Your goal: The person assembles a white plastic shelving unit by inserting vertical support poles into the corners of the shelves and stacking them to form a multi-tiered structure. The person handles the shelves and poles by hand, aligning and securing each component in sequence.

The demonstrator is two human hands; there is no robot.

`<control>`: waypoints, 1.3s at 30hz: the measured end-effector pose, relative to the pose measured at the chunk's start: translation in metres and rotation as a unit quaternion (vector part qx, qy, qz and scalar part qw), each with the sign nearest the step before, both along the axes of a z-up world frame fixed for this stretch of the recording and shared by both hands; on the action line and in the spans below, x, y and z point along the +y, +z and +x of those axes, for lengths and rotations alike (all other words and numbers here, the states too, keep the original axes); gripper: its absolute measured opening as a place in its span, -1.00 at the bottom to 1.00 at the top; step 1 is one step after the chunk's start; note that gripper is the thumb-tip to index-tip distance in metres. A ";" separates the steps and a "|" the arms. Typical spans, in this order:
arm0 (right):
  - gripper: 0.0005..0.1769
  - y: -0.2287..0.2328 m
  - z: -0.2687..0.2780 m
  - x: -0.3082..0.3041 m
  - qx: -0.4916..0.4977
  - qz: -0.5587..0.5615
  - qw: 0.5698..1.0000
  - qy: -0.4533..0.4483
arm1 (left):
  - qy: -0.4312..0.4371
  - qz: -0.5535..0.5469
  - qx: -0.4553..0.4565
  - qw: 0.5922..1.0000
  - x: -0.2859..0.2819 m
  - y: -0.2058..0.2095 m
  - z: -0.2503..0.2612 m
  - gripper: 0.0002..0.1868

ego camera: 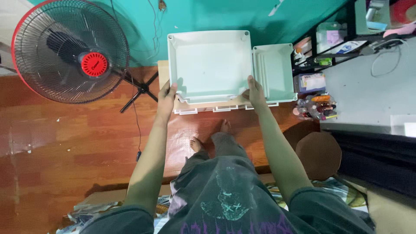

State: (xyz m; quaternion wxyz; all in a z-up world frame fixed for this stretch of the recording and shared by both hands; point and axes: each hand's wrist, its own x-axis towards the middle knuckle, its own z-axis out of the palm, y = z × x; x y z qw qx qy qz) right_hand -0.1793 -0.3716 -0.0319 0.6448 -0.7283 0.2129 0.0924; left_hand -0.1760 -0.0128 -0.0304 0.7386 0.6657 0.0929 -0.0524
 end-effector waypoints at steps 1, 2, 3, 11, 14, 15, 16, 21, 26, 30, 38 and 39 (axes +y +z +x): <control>-0.17 -0.003 -0.001 -0.002 0.003 -0.007 1.000 0.006 | 0.008 0.035 0.009 0.999 -0.001 -0.004 -0.004 -0.51; -0.14 -0.005 0.000 -0.004 0.005 -0.013 1.000 0.012 | 0.017 0.071 0.016 0.997 -0.002 -0.008 -0.007 -0.51; -0.16 -0.008 -0.002 -0.005 -0.013 0.001 1.000 0.002 | 0.071 0.034 0.034 0.996 -0.003 -0.012 -0.011 -0.51; -0.36 -0.031 -0.061 -0.047 -0.044 0.195 0.976 -0.090 | 0.128 -0.084 0.073 0.985 -0.061 -0.065 -0.064 -0.74; -0.51 -0.035 -0.082 -0.081 -0.001 0.193 0.979 -0.060 | -0.023 -0.036 0.131 0.990 -0.115 -0.080 -0.082 -0.77; -0.54 -0.036 -0.087 -0.092 0.013 0.175 0.983 -0.060 | -0.049 -0.032 0.136 0.989 -0.137 -0.084 -0.084 -0.77; -0.56 -0.038 -0.092 -0.102 0.028 0.158 0.985 -0.057 | -0.074 -0.028 0.141 0.987 -0.159 -0.088 -0.086 -0.76; -0.59 -0.052 -0.109 -0.167 0.022 0.159 0.987 -0.016 | -0.152 -0.037 0.164 0.974 -0.263 -0.093 -0.080 -0.73; -0.62 -0.083 -0.097 -0.226 0.029 0.179 0.983 -0.001 | -0.166 0.014 0.155 0.974 -0.343 -0.085 -0.069 -0.77; -0.65 -0.099 -0.073 -0.252 0.040 0.175 0.984 0.011 | -0.173 0.033 0.149 0.973 -0.386 -0.085 -0.054 -0.73; -0.72 -0.121 -0.006 -0.244 0.034 0.133 0.988 0.065 | -0.126 0.031 0.166 0.978 -0.399 -0.125 -0.029 -0.73; -0.72 -0.125 0.007 -0.241 0.042 0.108 0.991 0.066 | -0.124 0.043 0.163 0.978 -0.398 -0.136 -0.021 -0.73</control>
